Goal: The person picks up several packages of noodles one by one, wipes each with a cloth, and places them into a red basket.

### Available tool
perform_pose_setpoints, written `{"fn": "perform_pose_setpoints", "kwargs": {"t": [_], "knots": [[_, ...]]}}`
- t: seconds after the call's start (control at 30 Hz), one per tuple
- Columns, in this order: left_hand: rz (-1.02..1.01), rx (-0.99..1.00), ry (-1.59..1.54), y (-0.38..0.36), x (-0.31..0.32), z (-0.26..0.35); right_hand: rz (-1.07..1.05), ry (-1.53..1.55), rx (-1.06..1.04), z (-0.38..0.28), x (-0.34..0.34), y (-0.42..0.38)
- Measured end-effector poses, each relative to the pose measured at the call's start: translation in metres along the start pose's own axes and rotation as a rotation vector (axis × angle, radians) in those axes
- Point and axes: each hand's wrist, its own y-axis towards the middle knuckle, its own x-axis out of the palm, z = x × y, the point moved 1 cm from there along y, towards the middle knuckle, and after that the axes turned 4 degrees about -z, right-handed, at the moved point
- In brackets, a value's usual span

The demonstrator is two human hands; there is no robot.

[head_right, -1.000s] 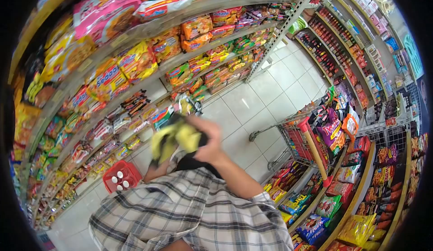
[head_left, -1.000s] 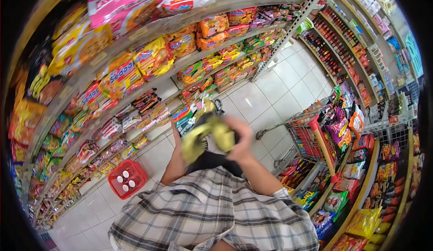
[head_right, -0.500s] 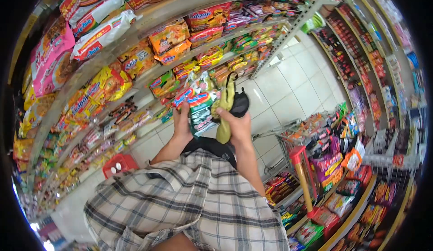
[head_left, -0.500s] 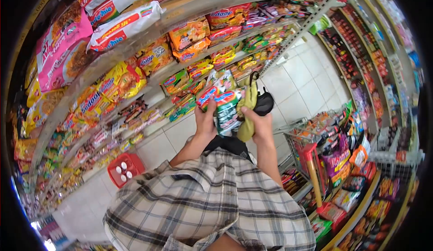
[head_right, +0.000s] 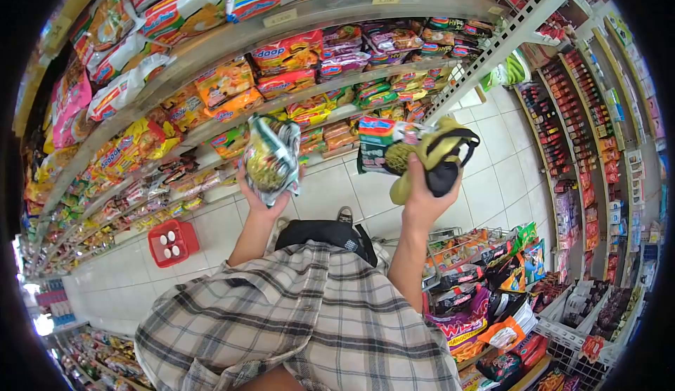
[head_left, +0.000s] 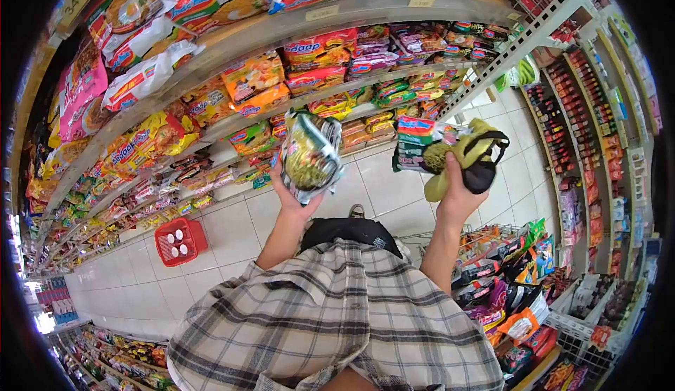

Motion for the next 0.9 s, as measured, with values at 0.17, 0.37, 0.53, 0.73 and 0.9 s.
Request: {"fn": "perform_pose_setpoints", "kwargs": {"t": [0.17, 0.37, 0.53, 0.73, 0.9], "knots": [[-0.097, -0.059, -0.102, 0.021, 0.007, -0.041, -0.288, -0.311, -0.23, 0.003, 0.034, -0.02], [-0.087, -0.192, -0.111, 0.017, -0.008, -0.031, -0.527, 0.084, 0.493, -0.001, 0.052, -0.026], [-0.054, -0.244, -0.15, 0.023, 0.044, -0.017, -0.352, 0.174, 0.551, 0.002, 0.067, -0.018], [-0.021, -0.223, -0.135, 0.028, 0.015, -0.015, -0.747, -0.108, 0.099, 0.036, 0.08, -0.04], [-0.089, -0.306, -0.23, 0.025, 0.018, -0.022, -0.888, -0.185, 0.238, 0.064, 0.073, -0.029]]}}
